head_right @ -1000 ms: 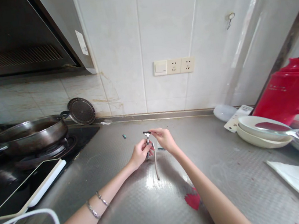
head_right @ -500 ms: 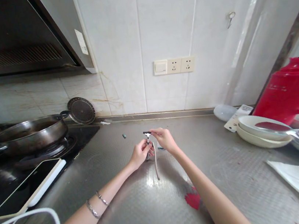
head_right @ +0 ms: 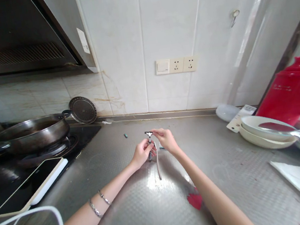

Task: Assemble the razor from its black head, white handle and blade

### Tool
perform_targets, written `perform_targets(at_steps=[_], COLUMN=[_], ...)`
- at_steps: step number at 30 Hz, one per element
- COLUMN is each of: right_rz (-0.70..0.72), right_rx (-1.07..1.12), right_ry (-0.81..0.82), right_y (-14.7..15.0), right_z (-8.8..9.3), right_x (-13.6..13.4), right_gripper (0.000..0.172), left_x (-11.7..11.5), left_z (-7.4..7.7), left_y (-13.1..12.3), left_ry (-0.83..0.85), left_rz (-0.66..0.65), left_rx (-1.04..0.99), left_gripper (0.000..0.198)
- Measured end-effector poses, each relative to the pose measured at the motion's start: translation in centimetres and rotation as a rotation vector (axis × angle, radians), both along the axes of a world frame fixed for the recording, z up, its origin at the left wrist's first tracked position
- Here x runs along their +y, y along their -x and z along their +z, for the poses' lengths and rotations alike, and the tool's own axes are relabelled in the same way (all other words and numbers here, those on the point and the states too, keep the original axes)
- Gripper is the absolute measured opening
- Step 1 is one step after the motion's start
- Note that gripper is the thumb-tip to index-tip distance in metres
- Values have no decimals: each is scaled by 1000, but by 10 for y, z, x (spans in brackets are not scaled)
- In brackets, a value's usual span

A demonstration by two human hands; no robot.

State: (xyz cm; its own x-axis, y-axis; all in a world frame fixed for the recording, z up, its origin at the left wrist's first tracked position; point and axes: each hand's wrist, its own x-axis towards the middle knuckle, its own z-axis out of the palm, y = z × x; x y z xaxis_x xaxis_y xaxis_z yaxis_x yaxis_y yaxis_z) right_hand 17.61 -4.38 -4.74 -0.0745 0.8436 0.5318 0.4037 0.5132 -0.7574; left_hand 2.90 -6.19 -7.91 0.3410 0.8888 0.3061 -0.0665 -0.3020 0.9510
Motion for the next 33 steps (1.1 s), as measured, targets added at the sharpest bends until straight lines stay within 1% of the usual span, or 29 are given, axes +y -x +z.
perform_targets(at_steps=[5,9,16,23,33], right_rz=[37,41,7,-10,58], right_rx=[93,104,-11,-161,-214], right_ry=[39,59,6,-58,-93], right_y=[5,5,-3,-7,-10], right_z=[-1,-2,-3,3,12], right_x=[-2,-2,2,-1,-6], right_gripper=[27,28,26,26,25], left_x=[1,1,0,-1,-2], left_z=[-1,-1,-1,1,2], left_y=[0,0,0,0,0], left_ry=[9,14,16,42,41], left_rz=[-8,-5,-18,-32,-65], left_rx=[-8,-3,3,1,-16], left_gripper=[21,21,21,21,22])
